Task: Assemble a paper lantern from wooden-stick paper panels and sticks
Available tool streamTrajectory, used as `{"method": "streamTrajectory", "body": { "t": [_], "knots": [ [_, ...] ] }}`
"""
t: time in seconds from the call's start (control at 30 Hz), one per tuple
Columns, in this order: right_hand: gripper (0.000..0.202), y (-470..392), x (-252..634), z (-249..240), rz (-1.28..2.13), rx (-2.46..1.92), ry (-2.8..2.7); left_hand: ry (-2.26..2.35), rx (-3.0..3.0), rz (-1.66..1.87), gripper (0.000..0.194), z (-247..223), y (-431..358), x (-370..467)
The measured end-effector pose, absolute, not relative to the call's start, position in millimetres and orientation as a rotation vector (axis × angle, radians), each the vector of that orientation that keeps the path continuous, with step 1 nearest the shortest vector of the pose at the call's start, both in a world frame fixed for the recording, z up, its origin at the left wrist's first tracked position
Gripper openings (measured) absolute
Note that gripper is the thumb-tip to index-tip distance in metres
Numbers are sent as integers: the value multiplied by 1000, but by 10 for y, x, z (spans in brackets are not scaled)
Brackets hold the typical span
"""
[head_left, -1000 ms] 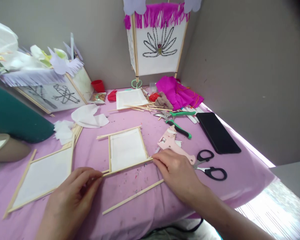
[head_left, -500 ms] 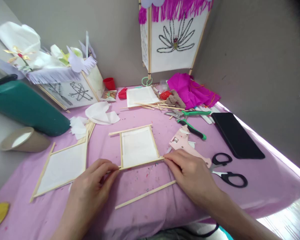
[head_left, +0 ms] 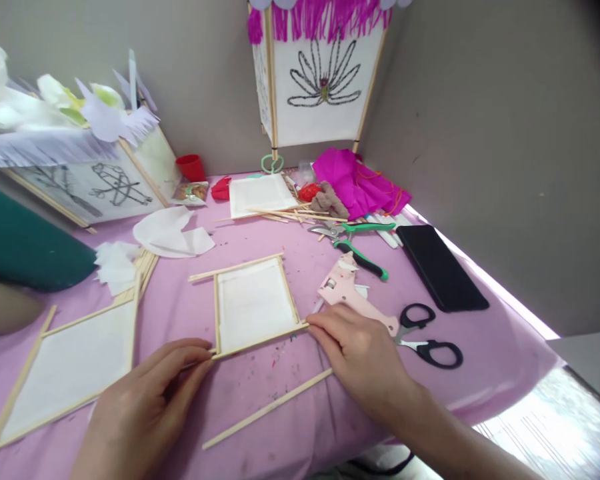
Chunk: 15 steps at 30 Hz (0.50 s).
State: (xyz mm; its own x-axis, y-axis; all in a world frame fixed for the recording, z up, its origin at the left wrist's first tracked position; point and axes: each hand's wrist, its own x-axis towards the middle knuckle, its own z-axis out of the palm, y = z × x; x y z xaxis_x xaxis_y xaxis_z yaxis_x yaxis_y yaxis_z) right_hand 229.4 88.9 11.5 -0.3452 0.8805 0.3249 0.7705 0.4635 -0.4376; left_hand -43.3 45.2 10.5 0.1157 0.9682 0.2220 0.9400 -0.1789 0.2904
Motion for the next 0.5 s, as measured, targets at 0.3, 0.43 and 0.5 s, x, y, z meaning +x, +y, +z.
{"method": "streamTrajectory", "body": {
  "t": [0.3,0.43,0.5],
  "knots": [
    [13,914,2283,106,346,-1436,-2158,2002,2278,604,16,9,413,-475],
    [17,931,2282,110,340,-1424,-2173,1952,2323,604,18,0,427,-511],
    [18,930,2283,110,343,-1430,-2167,1940,2344,595,19,-5,434,-525]
  ]
}}
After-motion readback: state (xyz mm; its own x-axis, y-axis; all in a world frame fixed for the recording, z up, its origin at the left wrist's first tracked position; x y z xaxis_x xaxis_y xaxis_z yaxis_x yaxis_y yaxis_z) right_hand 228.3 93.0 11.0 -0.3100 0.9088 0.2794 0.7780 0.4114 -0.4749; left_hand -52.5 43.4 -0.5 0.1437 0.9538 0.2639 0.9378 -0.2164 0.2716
